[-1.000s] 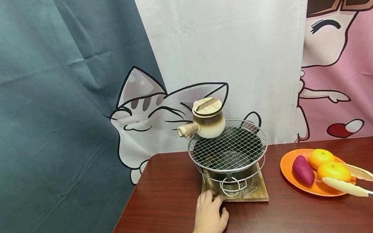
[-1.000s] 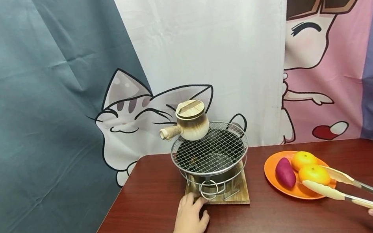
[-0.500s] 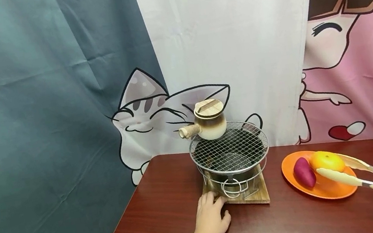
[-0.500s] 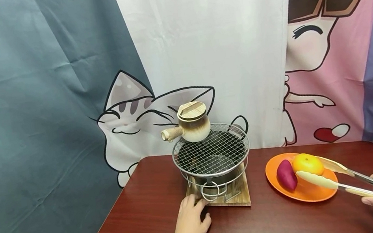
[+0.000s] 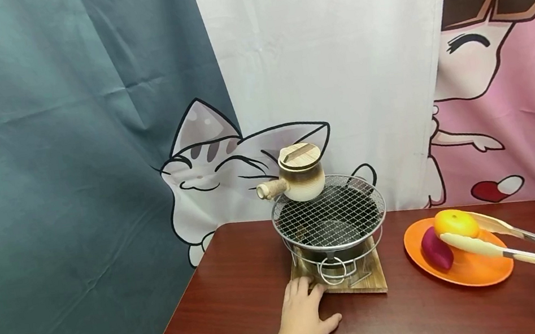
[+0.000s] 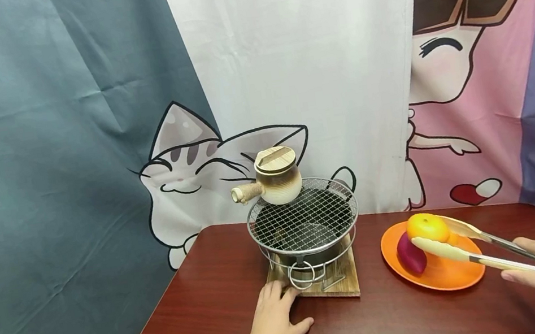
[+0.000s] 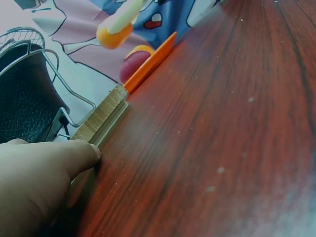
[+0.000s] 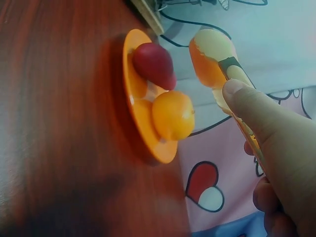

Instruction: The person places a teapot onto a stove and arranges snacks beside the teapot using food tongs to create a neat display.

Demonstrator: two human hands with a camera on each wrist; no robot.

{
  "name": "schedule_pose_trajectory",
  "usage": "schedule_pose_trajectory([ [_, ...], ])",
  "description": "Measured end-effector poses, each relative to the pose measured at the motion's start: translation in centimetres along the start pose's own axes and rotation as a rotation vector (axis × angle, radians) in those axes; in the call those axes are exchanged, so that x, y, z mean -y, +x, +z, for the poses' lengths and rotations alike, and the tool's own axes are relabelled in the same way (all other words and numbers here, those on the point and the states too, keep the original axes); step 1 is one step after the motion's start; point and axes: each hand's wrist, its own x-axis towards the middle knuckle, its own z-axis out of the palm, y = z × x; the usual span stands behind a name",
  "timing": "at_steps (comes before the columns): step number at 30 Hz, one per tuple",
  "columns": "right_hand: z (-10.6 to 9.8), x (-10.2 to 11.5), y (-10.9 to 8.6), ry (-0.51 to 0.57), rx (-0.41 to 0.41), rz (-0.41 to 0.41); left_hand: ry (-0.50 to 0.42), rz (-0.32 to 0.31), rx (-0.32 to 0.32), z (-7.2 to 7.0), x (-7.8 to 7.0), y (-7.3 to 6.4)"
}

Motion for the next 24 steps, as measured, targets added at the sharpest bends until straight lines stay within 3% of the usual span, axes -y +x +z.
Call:
schedule_pose_trajectory([
  [7, -0.8, 1.8, 3.1, -0.303, 0.188, 0.090, -0.002, -0.010, -0.007, -0.1, 0.0, -0.4],
  [16, -1.6, 2.7, 6.6, -0.352, 0.469, 0.135, -0.007, -0.016, 0.004, -0.1, -0.1, -0.4],
  [24, -1.6, 2.8, 8.6, -0.378, 0.570, 0.150, -0.005, 0.000, -0.022, -0.1, -0.1, 0.0],
])
